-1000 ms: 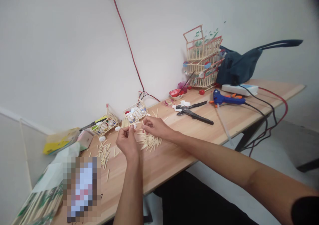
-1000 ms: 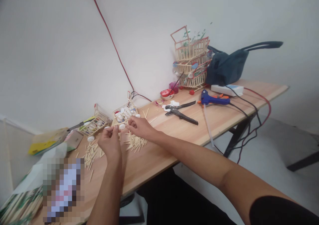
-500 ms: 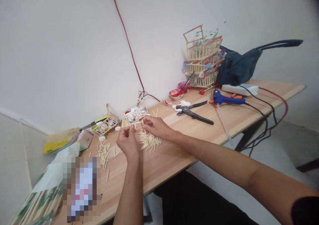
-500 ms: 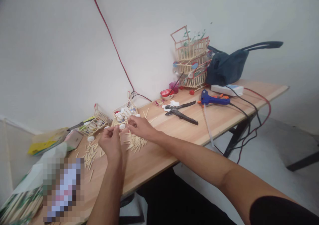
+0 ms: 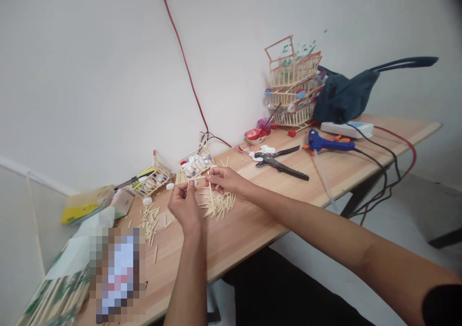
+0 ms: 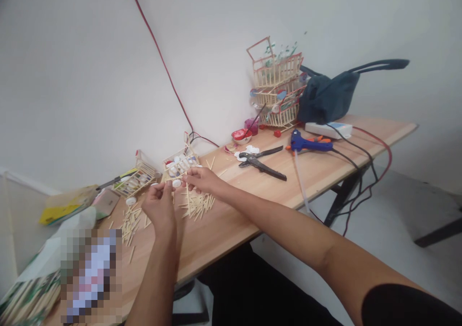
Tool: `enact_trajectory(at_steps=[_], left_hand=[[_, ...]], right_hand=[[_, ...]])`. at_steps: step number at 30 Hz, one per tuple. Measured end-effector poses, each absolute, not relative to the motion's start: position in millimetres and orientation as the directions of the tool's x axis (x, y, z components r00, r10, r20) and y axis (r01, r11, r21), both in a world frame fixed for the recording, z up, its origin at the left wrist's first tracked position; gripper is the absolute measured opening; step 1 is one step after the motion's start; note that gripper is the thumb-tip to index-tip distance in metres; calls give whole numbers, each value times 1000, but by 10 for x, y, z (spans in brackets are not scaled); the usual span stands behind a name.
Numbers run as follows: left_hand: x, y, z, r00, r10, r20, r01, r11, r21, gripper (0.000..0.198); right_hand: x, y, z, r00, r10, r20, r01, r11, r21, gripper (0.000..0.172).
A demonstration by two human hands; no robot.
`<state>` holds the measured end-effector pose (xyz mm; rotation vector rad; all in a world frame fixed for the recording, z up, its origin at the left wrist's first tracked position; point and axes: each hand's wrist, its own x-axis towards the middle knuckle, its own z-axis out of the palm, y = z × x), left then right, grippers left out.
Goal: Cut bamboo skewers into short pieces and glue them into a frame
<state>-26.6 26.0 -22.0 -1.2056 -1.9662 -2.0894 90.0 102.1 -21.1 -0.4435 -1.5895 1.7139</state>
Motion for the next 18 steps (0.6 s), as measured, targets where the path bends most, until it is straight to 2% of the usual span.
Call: enact_trajectory(at_steps=[5, 18], left_hand=[[-267, 258, -220, -699, 482, 528, 498, -203, 843, 20], [-274, 270, -240, -697, 477, 536, 487, -234, 842, 20]], right_hand=[[897, 1009, -208, -666, 719, 200, -309, -22, -951, 18], [912, 994, -181, -656, 718, 235, -343, -6, -939, 20]])
